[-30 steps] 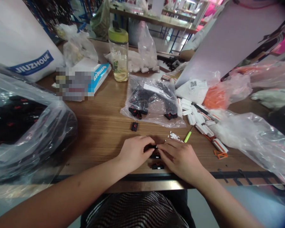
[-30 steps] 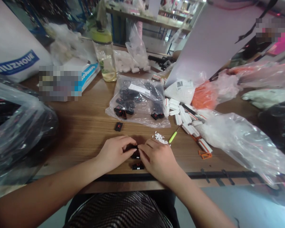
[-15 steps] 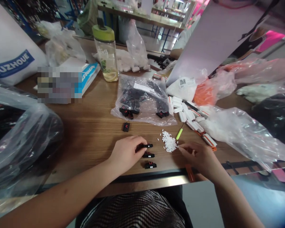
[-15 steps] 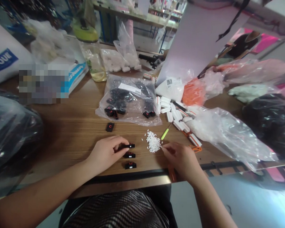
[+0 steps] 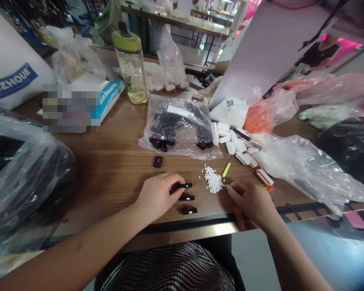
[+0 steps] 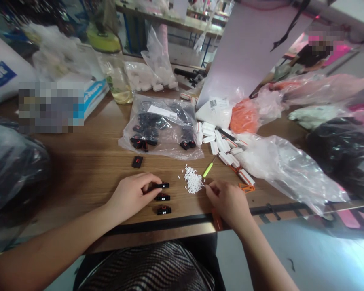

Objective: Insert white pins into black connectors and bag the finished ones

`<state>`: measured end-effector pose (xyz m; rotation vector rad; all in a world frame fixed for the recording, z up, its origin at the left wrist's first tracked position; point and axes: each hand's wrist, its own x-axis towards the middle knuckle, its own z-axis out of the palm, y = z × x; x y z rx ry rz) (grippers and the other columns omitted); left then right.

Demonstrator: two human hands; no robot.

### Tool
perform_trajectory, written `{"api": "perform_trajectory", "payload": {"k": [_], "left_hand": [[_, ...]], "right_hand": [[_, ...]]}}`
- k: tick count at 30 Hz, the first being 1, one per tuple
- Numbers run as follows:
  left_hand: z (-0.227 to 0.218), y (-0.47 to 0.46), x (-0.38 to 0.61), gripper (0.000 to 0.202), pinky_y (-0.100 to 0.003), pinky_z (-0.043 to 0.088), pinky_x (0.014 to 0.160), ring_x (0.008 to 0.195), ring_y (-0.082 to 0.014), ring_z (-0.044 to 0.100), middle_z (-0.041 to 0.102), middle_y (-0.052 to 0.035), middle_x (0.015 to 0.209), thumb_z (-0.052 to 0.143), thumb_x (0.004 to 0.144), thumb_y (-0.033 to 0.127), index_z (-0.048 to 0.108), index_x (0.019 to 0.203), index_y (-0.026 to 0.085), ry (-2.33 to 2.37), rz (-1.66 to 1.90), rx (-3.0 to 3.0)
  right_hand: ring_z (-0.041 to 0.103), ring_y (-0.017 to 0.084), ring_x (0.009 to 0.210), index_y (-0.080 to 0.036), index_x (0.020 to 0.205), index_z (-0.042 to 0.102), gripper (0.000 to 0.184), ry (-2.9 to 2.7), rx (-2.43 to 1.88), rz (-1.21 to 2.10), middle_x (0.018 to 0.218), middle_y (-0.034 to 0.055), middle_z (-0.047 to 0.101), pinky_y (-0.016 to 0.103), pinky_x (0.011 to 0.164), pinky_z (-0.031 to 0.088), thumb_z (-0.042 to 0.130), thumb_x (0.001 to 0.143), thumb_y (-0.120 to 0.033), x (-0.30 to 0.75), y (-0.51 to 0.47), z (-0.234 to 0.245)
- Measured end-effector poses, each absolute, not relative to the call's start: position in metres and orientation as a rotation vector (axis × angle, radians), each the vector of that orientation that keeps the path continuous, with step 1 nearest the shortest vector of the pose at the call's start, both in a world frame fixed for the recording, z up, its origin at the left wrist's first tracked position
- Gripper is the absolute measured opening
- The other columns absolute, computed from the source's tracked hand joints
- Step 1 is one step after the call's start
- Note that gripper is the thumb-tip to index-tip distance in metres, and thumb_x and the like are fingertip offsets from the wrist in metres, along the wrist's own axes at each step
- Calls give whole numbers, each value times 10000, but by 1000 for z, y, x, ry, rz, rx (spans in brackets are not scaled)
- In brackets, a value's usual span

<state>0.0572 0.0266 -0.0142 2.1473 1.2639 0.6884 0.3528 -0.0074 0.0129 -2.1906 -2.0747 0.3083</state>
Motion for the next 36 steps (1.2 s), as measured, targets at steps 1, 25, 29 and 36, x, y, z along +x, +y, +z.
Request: {"api": "perform_trajectory", "payload": {"k": [1,25,29,36], "left_hand": [[-14,27,57,72,-271,426,595,591,-131,539,613,40,688,654,847,237,682,913,240,1261,686,2142],[-12,26,57,68,-277,399,609,595,-129,513,597,36,696,650,855,244,682,914,233,1261,668,2111],[-13,25,56,81,-276,396,605,590,-129,511,595,35,690,648,851,246,686,922,233,1261,669,2108],[-12,25,57,77,-274,398,608,590,-128,508,590,35,680,653,845,238,686,914,226,1253,673,2104]], "right_hand": [[590,168,532,-226,662,672,331,-2046,-2191,365,597,9,665,280,509,359,550,867,-456,355,-7,13],[644,172,724,-253,1008,752,270,-2097,-1925,477,1006,42,726,312,666,515,566,910,-422,374,-17,8],[631,180,697,-250,898,761,276,-2079,-1966,372,921,42,721,315,635,494,551,911,-429,372,-20,5],[604,161,643,-233,761,703,234,-2049,-2001,489,756,11,679,292,611,451,581,881,-394,372,-16,5]]}}
